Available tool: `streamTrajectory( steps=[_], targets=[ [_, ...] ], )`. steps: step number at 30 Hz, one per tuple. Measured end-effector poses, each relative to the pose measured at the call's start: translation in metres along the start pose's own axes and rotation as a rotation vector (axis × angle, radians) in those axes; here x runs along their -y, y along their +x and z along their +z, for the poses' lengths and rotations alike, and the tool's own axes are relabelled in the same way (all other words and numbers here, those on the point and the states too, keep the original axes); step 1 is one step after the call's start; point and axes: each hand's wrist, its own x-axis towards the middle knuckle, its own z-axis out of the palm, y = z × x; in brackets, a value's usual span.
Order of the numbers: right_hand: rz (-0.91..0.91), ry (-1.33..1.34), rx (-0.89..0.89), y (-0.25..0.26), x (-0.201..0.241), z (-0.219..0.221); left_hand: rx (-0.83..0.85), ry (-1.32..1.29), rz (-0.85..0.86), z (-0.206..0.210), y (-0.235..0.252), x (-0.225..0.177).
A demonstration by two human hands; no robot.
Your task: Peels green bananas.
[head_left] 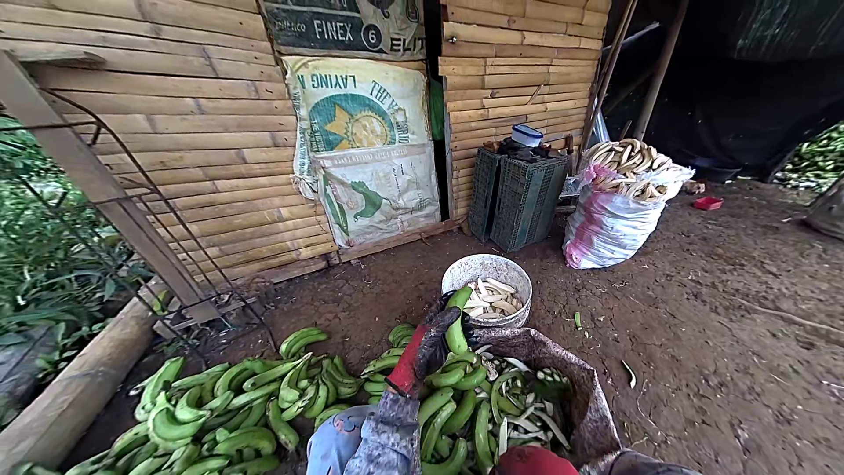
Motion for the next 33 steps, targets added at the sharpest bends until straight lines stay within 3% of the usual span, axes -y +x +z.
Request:
streamTrajectory(
  steps=[2,5,8,10,12,14,17,19,22,23,25,29,31,33],
  targets=[
    [0.071,0.072,-0.259,-0.006,-0.027,-0.021,-0.113,-0.113,-0.023,0.019,-0.015,-0.024],
    [0.117,0.203,-0.877,-0.034,-0.03,-0.055,-0.255,-0.192,0.007,0.032,-0.032,-0.036],
    [-0.19,0.238,-1.307,-0.023,-0.022,-0.049,-0.256,-0.095,0.072,0.028,-0.036,-0.011],
    [-0.35,0.207,-1.315,-0.011,-0.014,-0.037,-0.17,0.056,0.119,0.021,-0.039,0.011],
    [-0.35,0.173,-1.17,-0.006,-0.009,-0.03,-0.171,0.035,0.092,0.025,-0.039,0.027],
    [-0.248,0.107,-1.108,-0.001,-0.01,-0.029,-0.209,0.096,0.068,0.026,-0.043,0.035],
    [-0.087,-0.001,-1.242,0.01,-0.017,-0.037,-0.246,0.361,0.067,0.032,-0.056,0.044],
    [0.069,0.009,-1.309,0.018,-0.025,-0.048,-0.344,0.45,0.109,0.025,-0.05,0.077],
    [0.314,0.208,-1.309,0.016,-0.046,-0.067,-0.368,0.333,0.084,0.015,-0.046,0.097],
    [0.301,0.262,-1.34,0.013,-0.053,-0.071,-0.397,0.226,0.042,0.022,-0.048,0.089],
    [0.092,0.323,-1.369,0.008,-0.053,-0.067,-0.436,0.054,-0.044,0.029,-0.047,0.068],
    [-0.408,0.501,-1.011,0.006,-0.031,-0.037,-0.348,-0.132,-0.046,0.021,-0.036,0.058],
    [-0.365,0.455,-0.906,0.014,-0.029,-0.028,-0.336,-0.222,-0.079,0.025,-0.036,0.057],
    [-0.142,0.273,-1.006,0.017,-0.03,-0.032,-0.278,-0.27,-0.109,0.024,-0.042,0.067]
  ],
)
